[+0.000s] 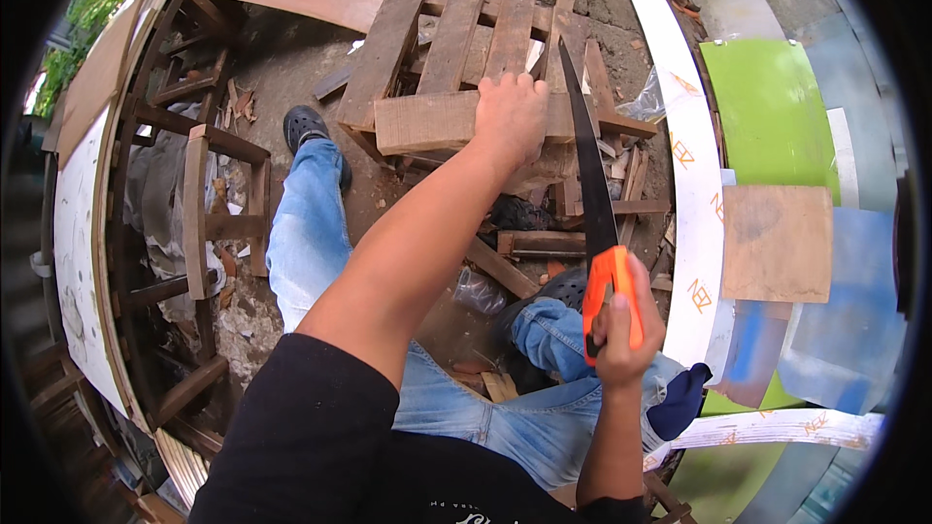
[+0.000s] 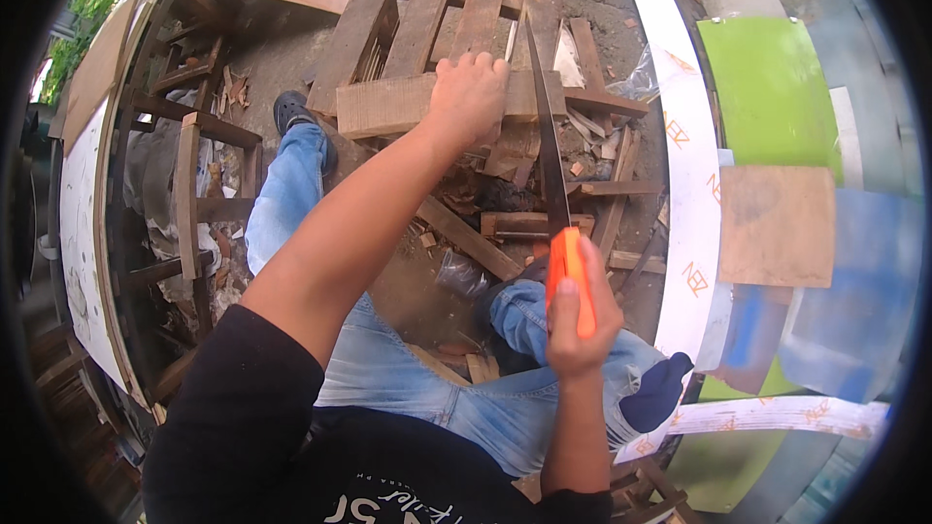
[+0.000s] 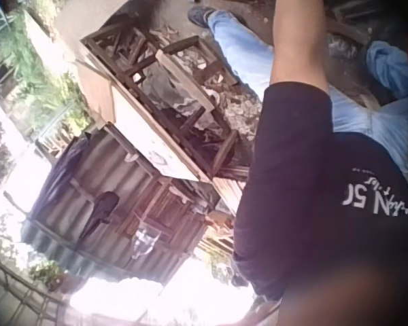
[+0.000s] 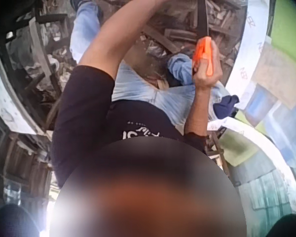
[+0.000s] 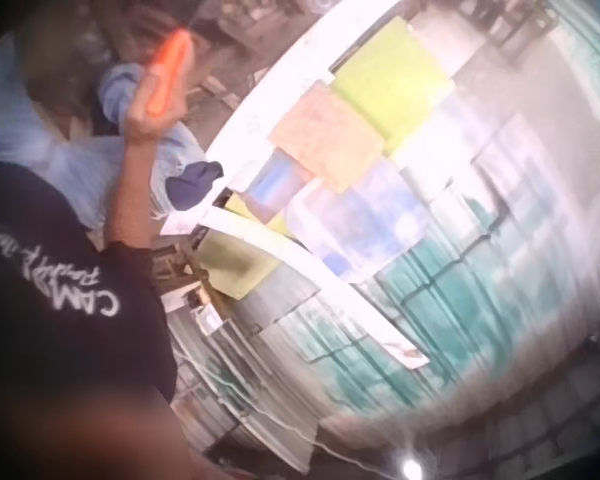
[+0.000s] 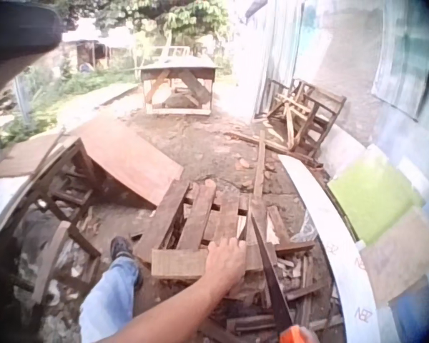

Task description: The person sits on the ground and uses a hand saw to cut a wooden plank resting on a pallet. They hold the plank with the left hand and saw with the right hand, continuing the cut through the clip.

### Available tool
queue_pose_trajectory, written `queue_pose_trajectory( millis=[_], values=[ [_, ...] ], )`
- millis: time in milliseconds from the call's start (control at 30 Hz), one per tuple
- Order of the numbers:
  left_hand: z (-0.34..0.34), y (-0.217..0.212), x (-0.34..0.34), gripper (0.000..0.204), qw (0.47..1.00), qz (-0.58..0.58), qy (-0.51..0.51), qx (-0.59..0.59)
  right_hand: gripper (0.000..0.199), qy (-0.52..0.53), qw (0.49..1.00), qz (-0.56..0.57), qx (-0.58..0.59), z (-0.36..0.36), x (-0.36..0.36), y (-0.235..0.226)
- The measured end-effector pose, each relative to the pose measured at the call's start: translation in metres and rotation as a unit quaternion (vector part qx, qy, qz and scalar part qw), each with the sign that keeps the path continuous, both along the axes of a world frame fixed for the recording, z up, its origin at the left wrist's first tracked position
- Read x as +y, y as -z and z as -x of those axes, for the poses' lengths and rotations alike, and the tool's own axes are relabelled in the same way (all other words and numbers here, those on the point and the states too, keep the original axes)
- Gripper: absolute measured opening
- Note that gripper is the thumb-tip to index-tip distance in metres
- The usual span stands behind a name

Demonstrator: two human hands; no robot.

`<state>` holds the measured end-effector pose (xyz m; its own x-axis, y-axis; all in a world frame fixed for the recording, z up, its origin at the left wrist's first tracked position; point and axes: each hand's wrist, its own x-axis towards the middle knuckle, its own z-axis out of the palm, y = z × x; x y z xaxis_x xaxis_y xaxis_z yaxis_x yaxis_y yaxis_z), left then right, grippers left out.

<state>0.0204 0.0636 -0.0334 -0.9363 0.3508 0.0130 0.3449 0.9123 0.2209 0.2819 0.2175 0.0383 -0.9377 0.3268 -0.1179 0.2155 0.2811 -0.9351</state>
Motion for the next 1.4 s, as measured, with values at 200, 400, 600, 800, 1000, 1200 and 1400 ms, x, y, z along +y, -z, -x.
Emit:
queue_pose_trajectory(
  millis=[200, 400, 600, 800, 1000, 1200, 1400],
  values=[
    [0.001, 0.009, 0.003, 0.046, 1.000, -0.001, 0.013, 0.025, 0.054, -0.012, 0.999, -0.017, 0.045, -0.055, -0.006, -0.029],
    [-0.001, 0.008, 0.002, 0.047, 0.999, -0.002, 0.005, 0.035, 0.042, -0.021, 0.998, -0.042, 0.038, 0.072, 0.007, 0.003],
    [0.001, -0.001, 0.002, 0.046, 1.000, 0.001, -0.002, 0.015, 0.045, -0.027, 0.995, -0.058, 0.070, 0.045, 0.001, 0.009],
    [0.002, 0.009, 0.003, 0.045, 1.000, -0.007, 0.005, 0.024, 0.052, 0.034, 0.999, 0.015, -0.016, -0.059, -0.005, -0.033],
    [0.002, 0.010, 0.001, 0.044, 0.999, -0.014, 0.023, 0.030, 0.045, -0.021, 0.996, -0.070, 0.044, 0.052, 0.002, -0.008],
    [0.002, 0.002, 0.002, 0.043, 1.000, -0.005, 0.009, 0.009, 0.043, -0.035, 0.996, -0.048, 0.060, 0.095, 0.000, 0.007],
    [0.001, 0.010, 0.005, 0.040, 1.000, -0.008, 0.009, 0.028, 0.049, 0.019, 1.000, -0.011, 0.009, -0.031, -0.007, -0.025]
  ],
)
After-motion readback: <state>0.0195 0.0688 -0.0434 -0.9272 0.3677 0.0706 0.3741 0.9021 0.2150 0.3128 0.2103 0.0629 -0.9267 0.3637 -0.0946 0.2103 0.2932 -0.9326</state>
